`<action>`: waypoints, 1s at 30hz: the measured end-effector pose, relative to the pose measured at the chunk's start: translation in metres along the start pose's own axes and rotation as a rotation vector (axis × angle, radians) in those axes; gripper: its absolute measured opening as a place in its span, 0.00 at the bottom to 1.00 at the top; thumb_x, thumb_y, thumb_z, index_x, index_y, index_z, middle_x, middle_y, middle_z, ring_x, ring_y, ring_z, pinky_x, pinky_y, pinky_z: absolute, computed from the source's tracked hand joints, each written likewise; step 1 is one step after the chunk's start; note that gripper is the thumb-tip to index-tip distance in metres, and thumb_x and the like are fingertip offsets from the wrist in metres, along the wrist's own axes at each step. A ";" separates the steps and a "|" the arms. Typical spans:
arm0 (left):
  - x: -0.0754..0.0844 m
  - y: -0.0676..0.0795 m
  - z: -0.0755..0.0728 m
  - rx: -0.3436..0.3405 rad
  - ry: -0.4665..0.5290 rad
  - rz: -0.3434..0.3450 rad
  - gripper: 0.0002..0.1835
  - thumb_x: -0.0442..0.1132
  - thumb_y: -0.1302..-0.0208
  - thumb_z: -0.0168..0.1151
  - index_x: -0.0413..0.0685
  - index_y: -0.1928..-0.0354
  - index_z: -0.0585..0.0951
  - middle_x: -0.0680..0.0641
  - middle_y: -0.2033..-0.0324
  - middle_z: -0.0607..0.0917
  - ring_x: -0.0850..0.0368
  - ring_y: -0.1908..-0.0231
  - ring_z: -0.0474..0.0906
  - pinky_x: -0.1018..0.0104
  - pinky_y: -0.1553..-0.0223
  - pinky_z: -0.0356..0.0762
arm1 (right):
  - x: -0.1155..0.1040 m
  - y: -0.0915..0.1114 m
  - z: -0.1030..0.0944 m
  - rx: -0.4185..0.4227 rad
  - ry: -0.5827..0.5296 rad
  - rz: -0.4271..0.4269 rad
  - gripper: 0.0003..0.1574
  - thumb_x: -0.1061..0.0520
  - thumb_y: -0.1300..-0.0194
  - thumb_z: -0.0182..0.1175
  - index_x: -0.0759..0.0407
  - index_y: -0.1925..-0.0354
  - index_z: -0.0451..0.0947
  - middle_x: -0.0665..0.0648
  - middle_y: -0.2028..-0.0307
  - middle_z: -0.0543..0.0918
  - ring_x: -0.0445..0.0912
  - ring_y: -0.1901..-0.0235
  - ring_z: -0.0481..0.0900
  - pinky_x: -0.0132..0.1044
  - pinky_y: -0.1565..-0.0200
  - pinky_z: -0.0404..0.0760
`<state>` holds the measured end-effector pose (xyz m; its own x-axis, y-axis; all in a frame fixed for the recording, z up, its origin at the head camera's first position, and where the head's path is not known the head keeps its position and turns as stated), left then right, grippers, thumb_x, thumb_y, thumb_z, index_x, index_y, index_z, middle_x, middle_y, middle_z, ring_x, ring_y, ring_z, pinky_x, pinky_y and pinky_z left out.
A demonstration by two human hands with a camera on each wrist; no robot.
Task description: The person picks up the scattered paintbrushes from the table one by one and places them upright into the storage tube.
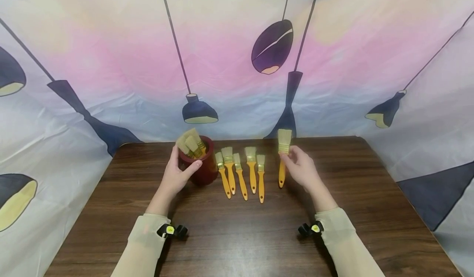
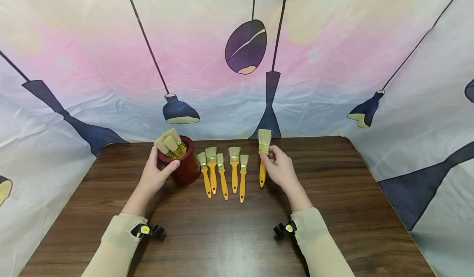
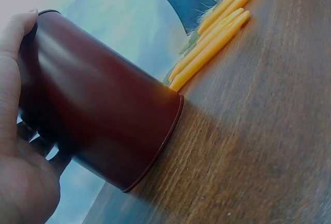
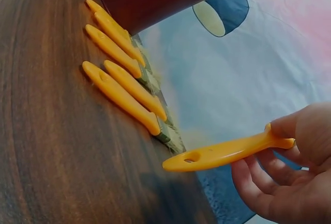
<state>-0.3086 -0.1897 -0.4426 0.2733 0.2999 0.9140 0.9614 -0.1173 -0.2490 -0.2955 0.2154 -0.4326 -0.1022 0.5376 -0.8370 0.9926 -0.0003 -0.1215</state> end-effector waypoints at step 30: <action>-0.002 -0.001 0.000 -0.002 0.024 0.023 0.51 0.43 0.28 0.73 0.62 0.12 0.53 0.42 0.23 0.69 0.41 0.23 0.66 0.31 0.23 0.61 | -0.171 -0.047 0.026 0.024 -0.301 -0.291 0.22 0.50 0.20 0.67 0.60 0.36 0.82 0.60 0.47 0.90 0.54 0.53 0.90 0.49 0.47 0.89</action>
<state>-0.3098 -0.1901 -0.4441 0.2944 0.2742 0.9155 0.9548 -0.1261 -0.2693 -0.3268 0.1017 -0.2969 -0.3967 0.2477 -0.8839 0.9178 0.0935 -0.3858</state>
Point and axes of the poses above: each hand's wrist, its own y-axis away from the middle knuckle, its own z-axis out of the palm, x = y × z, the point moved 9 cm from there along -y, towards the middle knuckle
